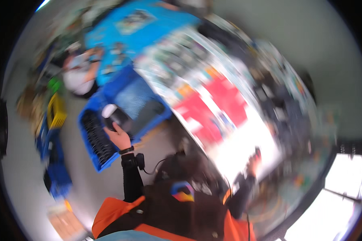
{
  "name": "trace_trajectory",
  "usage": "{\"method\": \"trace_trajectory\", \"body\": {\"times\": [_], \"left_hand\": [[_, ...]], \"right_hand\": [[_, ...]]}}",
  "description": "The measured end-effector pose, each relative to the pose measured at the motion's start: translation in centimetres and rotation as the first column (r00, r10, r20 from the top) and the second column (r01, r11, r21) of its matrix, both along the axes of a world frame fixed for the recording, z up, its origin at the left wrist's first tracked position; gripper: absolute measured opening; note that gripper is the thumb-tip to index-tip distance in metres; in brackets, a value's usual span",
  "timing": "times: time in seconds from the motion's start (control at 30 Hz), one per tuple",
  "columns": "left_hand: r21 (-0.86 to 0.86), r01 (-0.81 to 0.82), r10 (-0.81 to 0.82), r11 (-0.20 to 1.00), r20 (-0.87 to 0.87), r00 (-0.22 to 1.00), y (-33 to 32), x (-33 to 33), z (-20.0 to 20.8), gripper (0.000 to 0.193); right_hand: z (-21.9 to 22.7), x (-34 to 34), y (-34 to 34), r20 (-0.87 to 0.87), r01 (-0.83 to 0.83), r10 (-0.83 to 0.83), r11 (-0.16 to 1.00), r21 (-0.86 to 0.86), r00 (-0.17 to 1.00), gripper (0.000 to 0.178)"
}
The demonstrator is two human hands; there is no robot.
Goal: The recorder is inspecting and organizing various shoe components, including silver toe caps and grey circular pads, while gesturing to explain the process.
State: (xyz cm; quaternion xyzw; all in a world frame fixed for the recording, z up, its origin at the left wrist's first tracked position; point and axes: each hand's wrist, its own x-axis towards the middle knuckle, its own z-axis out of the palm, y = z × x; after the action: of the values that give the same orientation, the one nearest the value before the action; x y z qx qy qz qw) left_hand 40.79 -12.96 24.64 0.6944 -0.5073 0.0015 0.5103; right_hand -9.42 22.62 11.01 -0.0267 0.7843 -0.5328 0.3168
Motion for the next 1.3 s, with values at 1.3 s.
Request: {"method": "trace_trajectory", "body": {"times": [1.3], "left_hand": [[0.401, 0.762, -0.421, -0.509, -0.888, 0.186, 4.1, -32.1, -13.6, 0.045]], "right_hand": [[12.9, -7.0, 0.7, -0.058, -0.577, 0.596, 0.794, 0.192, 0.801, 0.039]]}}
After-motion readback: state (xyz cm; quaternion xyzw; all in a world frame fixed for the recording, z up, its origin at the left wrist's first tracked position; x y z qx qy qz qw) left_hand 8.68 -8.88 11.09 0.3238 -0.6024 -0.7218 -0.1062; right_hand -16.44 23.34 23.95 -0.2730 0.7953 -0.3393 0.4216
